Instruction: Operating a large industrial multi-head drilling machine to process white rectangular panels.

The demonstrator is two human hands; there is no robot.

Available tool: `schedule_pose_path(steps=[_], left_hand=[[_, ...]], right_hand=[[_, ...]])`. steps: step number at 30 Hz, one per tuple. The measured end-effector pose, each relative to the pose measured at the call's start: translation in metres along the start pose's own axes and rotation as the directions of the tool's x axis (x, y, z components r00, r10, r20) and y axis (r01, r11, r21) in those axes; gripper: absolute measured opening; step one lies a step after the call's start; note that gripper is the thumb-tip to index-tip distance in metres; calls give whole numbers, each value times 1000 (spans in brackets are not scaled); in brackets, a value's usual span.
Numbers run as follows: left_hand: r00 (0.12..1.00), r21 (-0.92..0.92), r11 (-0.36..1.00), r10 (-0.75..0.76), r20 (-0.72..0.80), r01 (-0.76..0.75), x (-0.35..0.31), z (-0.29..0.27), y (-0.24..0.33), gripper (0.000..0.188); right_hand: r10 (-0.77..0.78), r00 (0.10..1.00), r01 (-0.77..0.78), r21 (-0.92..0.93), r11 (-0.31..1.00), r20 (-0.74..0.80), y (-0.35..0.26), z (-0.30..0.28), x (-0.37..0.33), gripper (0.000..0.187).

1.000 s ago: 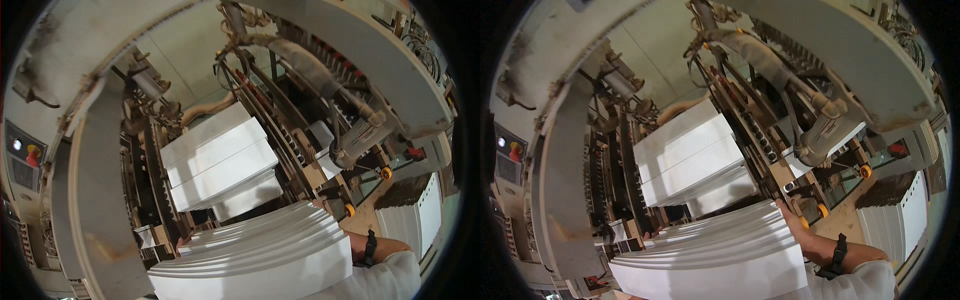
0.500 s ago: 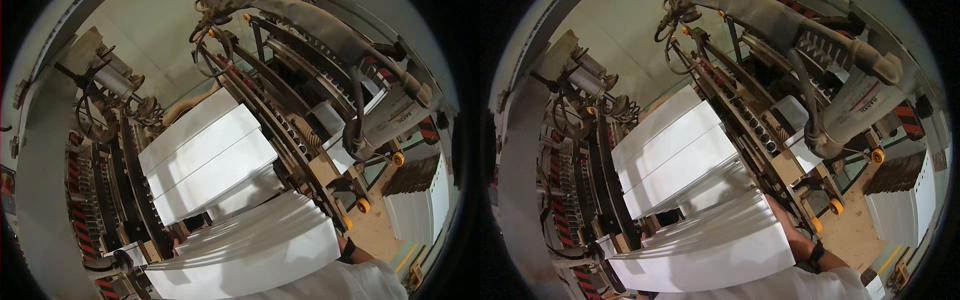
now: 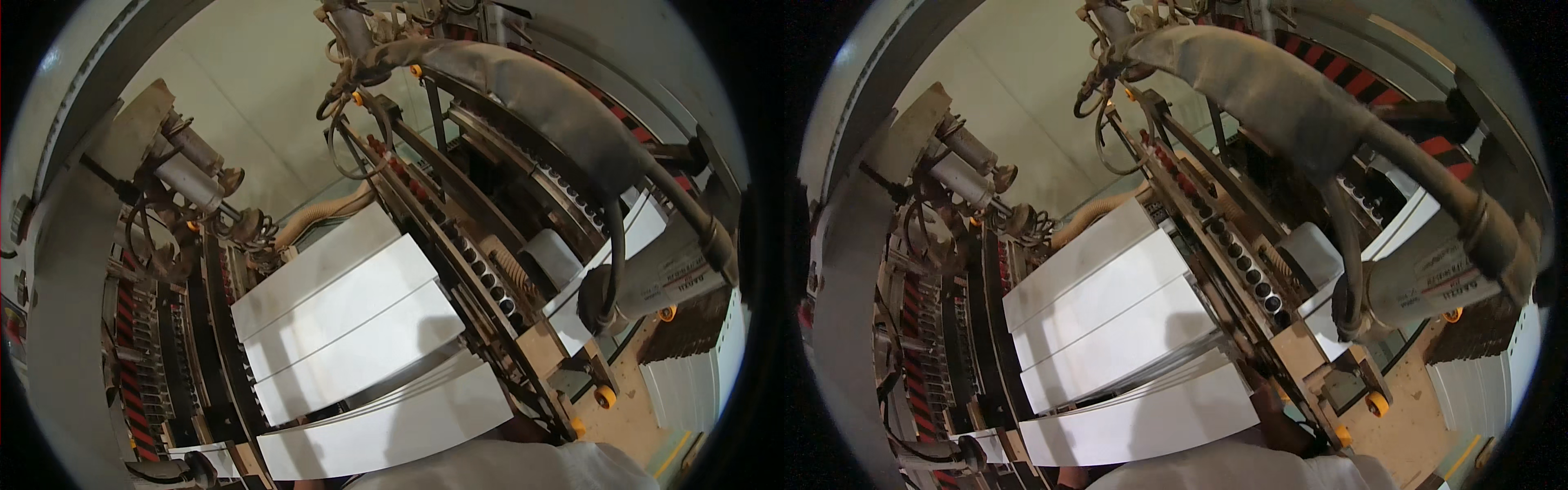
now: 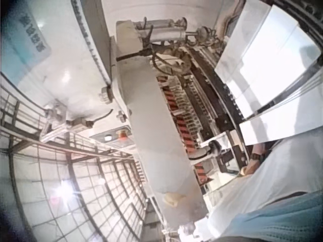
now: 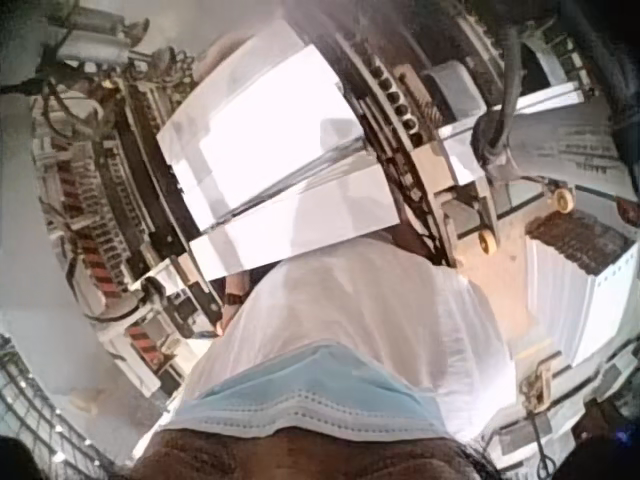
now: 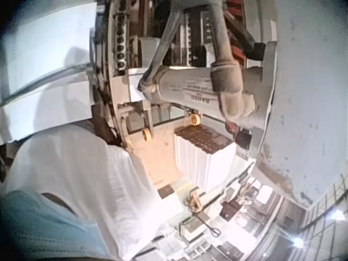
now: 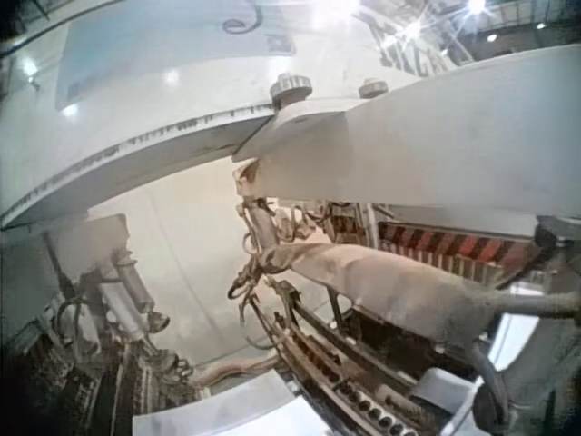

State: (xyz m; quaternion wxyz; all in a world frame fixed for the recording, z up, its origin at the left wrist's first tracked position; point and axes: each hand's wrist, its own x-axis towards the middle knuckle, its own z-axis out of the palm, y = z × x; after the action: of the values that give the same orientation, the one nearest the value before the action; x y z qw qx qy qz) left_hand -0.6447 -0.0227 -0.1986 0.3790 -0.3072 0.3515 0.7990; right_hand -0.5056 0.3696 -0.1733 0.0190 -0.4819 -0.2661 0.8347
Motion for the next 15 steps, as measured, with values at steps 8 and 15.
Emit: schedule_pose_path(steps=[8, 15], left_hand=[[1000, 11, 1000, -23, -12, 24, 9, 3, 0, 35], [998, 48, 997, -62, 2, 62, 20, 22, 14, 35]], right_hand=[[-85, 989, 52, 250, 967, 123, 43, -29, 79, 55], [-167, 984, 170, -42, 985, 68, -30, 38, -18, 65]])
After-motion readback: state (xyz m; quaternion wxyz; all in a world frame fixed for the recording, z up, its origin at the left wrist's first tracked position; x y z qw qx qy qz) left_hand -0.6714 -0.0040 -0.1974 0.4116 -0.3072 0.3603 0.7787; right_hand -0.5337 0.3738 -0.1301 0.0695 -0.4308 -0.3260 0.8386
